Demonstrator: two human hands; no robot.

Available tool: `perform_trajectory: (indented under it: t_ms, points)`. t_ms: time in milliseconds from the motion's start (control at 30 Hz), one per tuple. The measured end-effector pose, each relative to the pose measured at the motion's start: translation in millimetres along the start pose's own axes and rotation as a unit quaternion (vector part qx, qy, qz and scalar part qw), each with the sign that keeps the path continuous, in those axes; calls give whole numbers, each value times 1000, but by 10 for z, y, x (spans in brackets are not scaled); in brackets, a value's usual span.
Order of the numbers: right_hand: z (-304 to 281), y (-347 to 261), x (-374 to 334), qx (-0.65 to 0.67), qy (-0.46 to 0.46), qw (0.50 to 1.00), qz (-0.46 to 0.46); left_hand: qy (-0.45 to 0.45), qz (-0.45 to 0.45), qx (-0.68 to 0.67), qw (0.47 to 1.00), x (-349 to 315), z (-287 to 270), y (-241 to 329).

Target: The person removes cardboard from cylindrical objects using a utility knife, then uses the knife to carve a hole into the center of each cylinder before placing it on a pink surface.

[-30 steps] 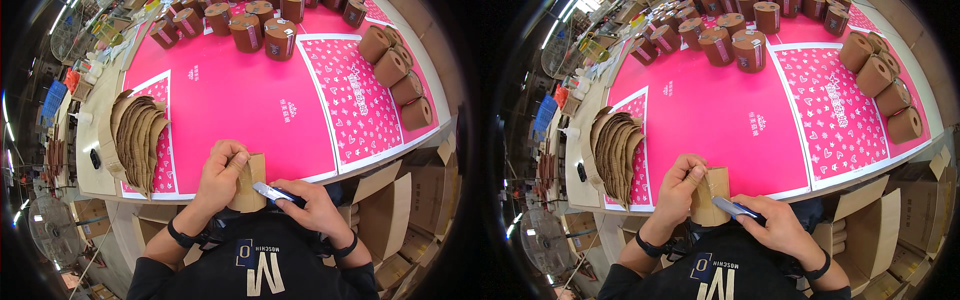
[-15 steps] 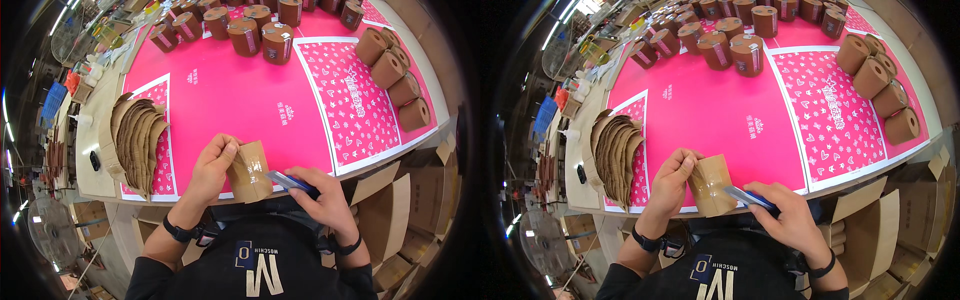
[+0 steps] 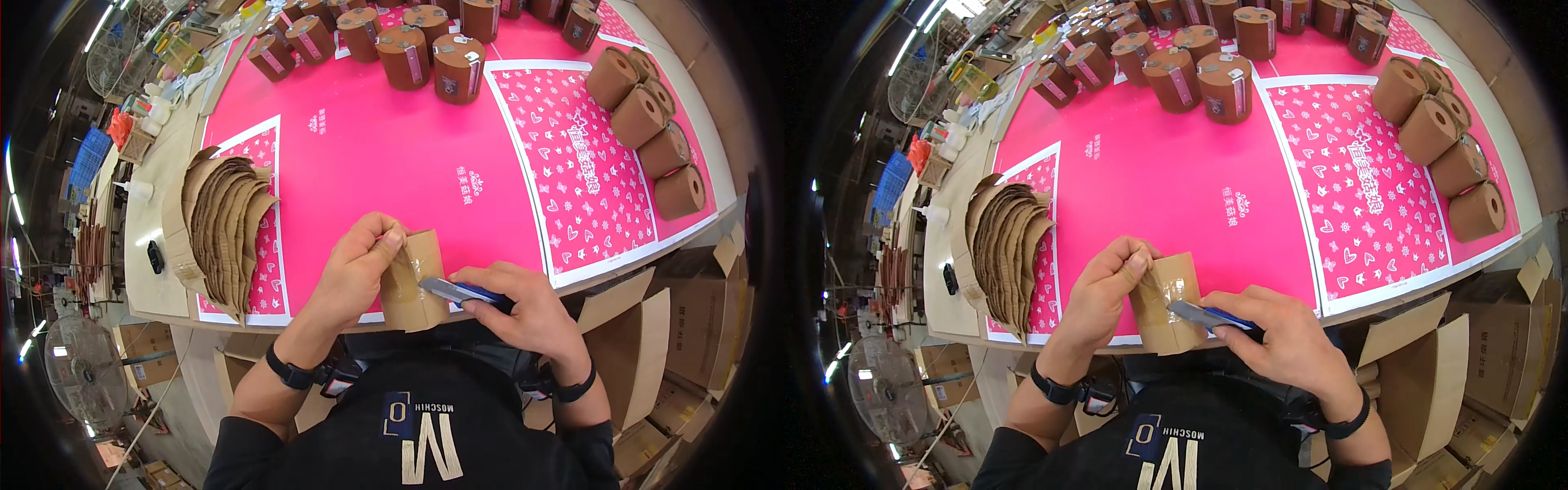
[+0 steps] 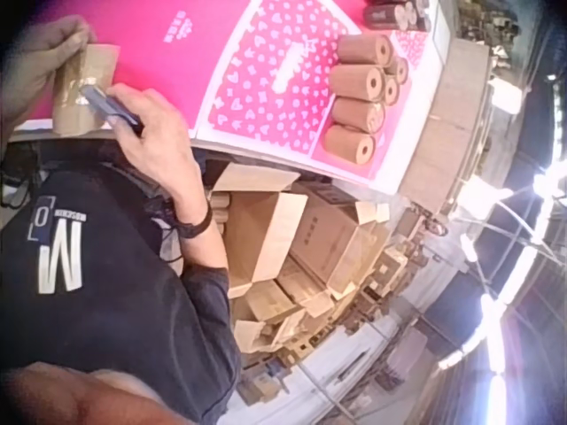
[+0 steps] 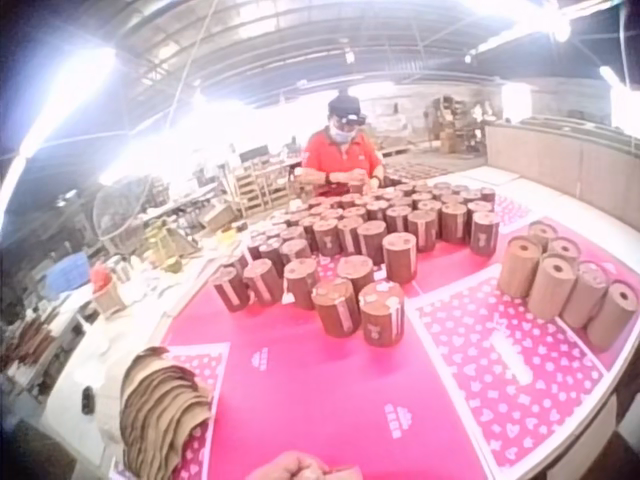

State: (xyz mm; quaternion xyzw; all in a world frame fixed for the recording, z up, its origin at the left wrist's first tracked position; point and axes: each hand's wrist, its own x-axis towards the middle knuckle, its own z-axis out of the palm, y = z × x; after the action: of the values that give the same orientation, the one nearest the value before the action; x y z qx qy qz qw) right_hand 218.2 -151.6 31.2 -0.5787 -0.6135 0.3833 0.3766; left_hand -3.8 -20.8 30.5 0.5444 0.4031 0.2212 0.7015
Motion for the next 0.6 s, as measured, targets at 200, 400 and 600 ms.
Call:
perform_trajectory:
  t_ms: [200,400,600]
  points:
    - [-109,26,47,-5,-40,999,17,-44,-51,22,997,143,2,38]
    - [-158,40,8,5,-65,997,35,-88,-89,5,992,198,4,83]
    - [-156,64,23,23,13,999,25,-79,-79,-30,993,194,13,61]
